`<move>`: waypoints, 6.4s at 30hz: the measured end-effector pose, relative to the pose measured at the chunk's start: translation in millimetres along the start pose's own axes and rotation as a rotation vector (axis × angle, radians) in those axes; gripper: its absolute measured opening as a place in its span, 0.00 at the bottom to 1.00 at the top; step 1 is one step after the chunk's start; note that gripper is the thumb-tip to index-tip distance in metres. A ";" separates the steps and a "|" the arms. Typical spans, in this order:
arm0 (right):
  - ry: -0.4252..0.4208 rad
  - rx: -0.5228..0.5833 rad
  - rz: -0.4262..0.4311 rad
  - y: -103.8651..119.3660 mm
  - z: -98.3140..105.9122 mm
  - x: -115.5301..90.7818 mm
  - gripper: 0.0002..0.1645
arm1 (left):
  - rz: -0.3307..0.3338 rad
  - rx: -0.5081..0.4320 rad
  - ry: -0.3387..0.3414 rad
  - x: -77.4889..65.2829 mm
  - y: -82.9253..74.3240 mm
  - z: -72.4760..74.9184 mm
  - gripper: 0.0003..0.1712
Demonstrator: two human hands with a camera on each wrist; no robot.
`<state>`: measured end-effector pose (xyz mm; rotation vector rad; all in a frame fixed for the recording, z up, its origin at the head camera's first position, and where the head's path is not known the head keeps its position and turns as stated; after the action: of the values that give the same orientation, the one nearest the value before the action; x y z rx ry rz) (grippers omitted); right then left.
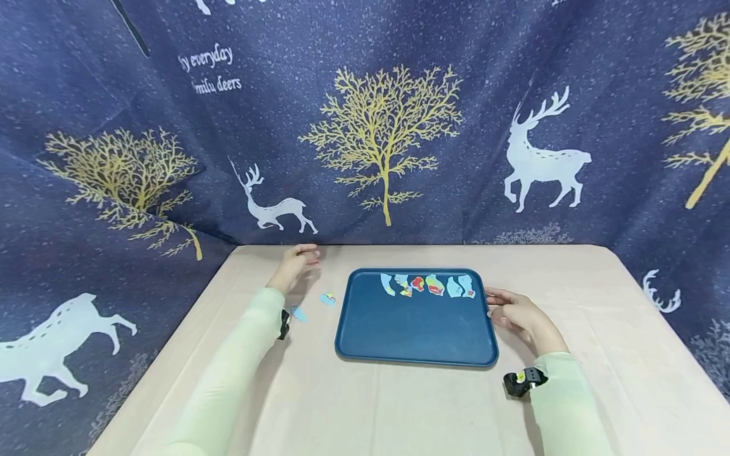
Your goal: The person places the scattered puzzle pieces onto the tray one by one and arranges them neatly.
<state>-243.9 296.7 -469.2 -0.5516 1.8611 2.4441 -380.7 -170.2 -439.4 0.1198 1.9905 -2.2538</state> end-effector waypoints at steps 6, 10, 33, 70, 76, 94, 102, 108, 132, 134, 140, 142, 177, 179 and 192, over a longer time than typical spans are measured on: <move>0.013 0.076 -0.015 -0.7 0.4 2.8 0.50 | 0.003 0.024 -0.074 6.3 8.3 31.4 0.25; 0.010 0.099 -0.029 0.6 -0.2 4.5 0.50 | -0.004 0.056 -0.102 6.2 11.9 47.1 0.25; 0.008 0.057 -0.001 -1.7 0.8 2.3 0.48 | -0.015 0.372 -0.226 8.0 40.9 68.3 0.18; -0.012 -0.008 -0.023 -1.7 0.4 1.8 0.46 | -0.013 0.492 -0.192 -3.3 32.1 63.2 0.13; -0.010 -0.034 -0.021 -1.9 0.6 1.6 0.46 | 0.036 0.373 -0.200 -5.3 32.1 60.2 0.13; -0.010 0.045 -0.038 -1.3 -0.3 1.9 0.49 | 0.108 -0.041 -0.020 -14.0 11.5 4.1 0.30; -0.005 -0.010 -0.027 -1.8 0.0 2.0 0.48 | 0.090 -0.105 0.040 -16.9 3.8 -25.3 0.31; 0.009 -0.063 -0.018 -2.4 0.8 1.4 0.48 | 0.117 -0.152 0.029 -19.9 -2.9 -45.8 0.28; 0.020 0.054 -0.033 1.0 0.7 1.1 0.50 | 0.222 -0.148 0.067 -34.4 -5.8 -113.3 0.24; 0.027 0.055 -0.021 1.3 0.9 0.6 0.50 | 0.232 -0.146 0.064 -35.6 -4.6 -116.0 0.24; 0.022 0.100 -0.033 2.3 0.9 1.6 0.49 | 0.267 -0.115 0.022 -39.0 0.9 -119.3 0.20; 0.018 0.103 -0.039 2.3 1.1 2.0 0.49 | 0.271 -0.096 0.004 -40.2 2.9 -120.0 0.18; 0.028 0.113 0.011 -2.5 2.5 3.8 0.49 | 0.304 0.298 -0.134 -25.1 10.2 -131.6 0.24; 0.029 0.105 0.016 -2.2 2.9 3.6 0.49 | 0.297 0.324 -0.130 -26.1 8.4 -130.9 0.24; 0.023 0.084 -0.008 -0.7 0.0 1.7 0.48 | 0.250 0.434 -0.128 -33.8 -0.9 -127.4 0.23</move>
<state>-245.3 296.6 -470.3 -0.5839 1.9558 2.3511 -351.1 -42.1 -449.6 0.2448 1.3179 -2.4131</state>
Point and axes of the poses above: each hand's wrist, its own x-axis towards the middle knuckle, its own z-axis out of the back of the hand, y = z × x, the point moved 2 cm from there along x, towards the middle knuckle
